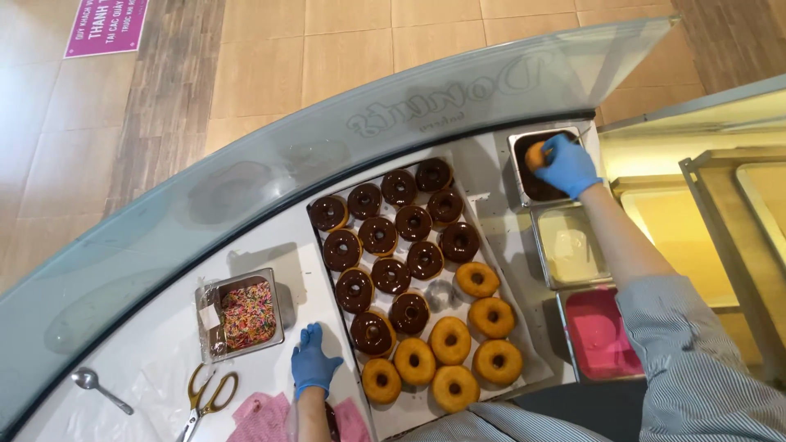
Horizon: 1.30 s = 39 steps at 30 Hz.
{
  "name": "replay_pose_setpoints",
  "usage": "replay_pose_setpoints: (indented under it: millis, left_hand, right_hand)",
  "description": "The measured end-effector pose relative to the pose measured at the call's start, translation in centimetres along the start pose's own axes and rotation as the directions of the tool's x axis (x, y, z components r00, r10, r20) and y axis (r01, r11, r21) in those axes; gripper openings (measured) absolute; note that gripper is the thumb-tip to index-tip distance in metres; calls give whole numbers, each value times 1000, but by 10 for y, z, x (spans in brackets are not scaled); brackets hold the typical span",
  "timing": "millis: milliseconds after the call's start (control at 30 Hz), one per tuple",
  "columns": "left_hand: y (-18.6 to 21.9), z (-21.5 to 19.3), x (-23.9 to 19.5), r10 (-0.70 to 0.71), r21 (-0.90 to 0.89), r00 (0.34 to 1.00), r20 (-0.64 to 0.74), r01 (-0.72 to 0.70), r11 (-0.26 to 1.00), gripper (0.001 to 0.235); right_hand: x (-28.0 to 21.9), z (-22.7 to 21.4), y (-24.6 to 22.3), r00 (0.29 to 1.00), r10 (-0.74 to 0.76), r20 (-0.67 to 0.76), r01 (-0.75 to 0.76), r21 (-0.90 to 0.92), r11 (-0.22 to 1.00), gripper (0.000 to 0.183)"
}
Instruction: The recorder is glazing donuts by dipping them into a container of chocolate glaze and arranging them on a tray.
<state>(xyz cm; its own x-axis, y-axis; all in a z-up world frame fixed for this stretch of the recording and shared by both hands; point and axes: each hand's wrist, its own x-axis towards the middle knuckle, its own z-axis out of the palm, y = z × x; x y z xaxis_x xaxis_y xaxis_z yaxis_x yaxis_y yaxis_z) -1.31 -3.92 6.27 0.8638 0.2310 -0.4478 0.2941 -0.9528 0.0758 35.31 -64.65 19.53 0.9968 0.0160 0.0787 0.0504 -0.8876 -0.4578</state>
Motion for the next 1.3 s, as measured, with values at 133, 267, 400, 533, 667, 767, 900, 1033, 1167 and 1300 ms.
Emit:
replay_pose_setpoints:
  millis: [133, 267, 400, 533, 667, 767, 900, 1033, 1167, 1300]
  left_hand:
    - [1, 2, 3, -19, 12, 1000, 18, 18, 1000, 117]
    - [-2, 4, 3, -17, 11, 1000, 15, 17, 1000, 117]
    - [-3, 10, 2, -23, -35, 999, -22, 22, 999, 118]
    - [-1, 1, 3, 1, -34, 1000, -30, -2, 999, 118]
    - [1, -3, -1, -12, -12, 1000, -10, 12, 1000, 115]
    - [5, -9, -2, -14, 7, 1000, -1, 14, 1000, 113]
    - [0, -2, -1, 0, -10, 1000, -16, 0, 1000, 112]
    - [0, -3, -3, 17, -15, 999, -36, -17, 1000, 112]
    - [2, -9, -5, 10, 7, 1000, -10, -10, 1000, 112]
    - [0, -5, -5, 14, -5, 1000, -13, -14, 1000, 113]
  right_hand:
    - [13, 37, 17, 994, 3, 105, 21, -219, 975, 43]
    - [-5, 14, 4, 999, -3, 50, 11, -157, 987, 43]
    - [-21, -17, 0, 998, 32, -54, -29, 59, 998, 51]
    - [-42, -33, 32, 986, 115, -124, -85, 224, 971, 52]
    - [-53, -44, 81, 963, 268, -32, -143, 782, 606, 49]
    - [-68, -61, 86, 943, 287, 169, -230, 954, 194, 46]
    - [-112, -77, 41, 985, 60, 161, -163, 767, 621, 40]
    - [-176, -8, -57, 959, 54, 280, -238, 682, 691, 33]
    - [-230, 89, -114, 925, 4, 379, -289, 698, 655, 31]
    - [-256, 167, -120, 945, 60, 321, -95, 95, 991, 21]
